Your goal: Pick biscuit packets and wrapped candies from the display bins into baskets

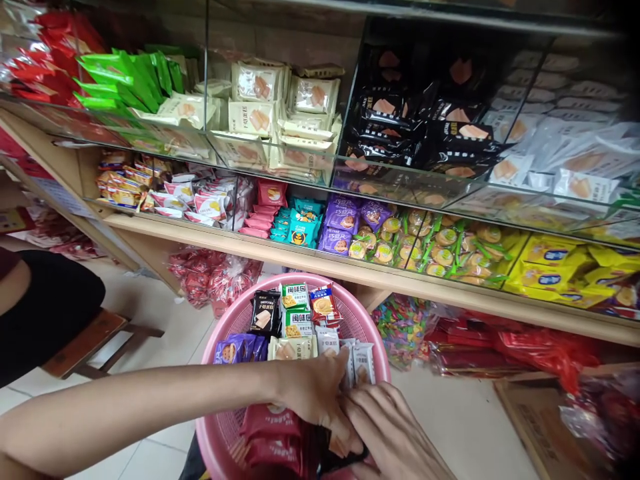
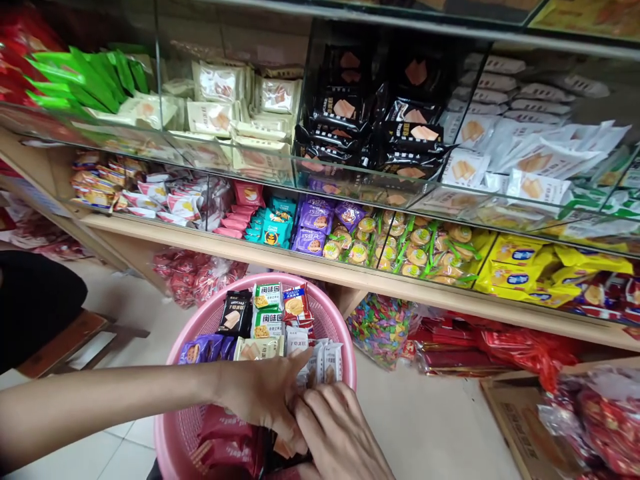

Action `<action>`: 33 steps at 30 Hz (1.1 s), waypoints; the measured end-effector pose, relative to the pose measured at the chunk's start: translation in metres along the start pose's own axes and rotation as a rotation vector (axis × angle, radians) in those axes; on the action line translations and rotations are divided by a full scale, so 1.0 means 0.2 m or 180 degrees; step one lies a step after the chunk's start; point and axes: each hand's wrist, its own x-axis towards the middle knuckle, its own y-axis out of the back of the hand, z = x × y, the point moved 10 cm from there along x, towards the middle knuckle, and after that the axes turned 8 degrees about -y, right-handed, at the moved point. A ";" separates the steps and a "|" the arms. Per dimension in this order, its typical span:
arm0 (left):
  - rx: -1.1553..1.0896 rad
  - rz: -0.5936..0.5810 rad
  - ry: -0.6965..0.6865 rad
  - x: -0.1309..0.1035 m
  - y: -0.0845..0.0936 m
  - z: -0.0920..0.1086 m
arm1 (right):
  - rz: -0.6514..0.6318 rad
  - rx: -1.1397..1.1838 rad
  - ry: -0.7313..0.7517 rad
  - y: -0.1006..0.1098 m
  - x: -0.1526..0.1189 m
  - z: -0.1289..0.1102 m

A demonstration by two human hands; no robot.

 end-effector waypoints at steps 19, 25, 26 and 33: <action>0.1473 0.1401 -0.0197 -0.54 0.45 0.13 | -0.0546 -0.0744 -0.0318 -0.33 0.08 0.05; 0.1480 0.1332 -0.0185 -0.55 0.43 0.10 | -0.0488 -0.1111 -0.0120 -0.40 0.08 0.00; 0.1479 0.1298 -0.0174 -0.55 0.42 0.09 | -0.0512 -0.1179 -0.0145 -0.41 0.08 -0.01; 0.1409 0.1244 -0.0196 -0.57 0.40 0.09 | -0.0566 -0.1418 -0.0257 -0.42 0.08 -0.01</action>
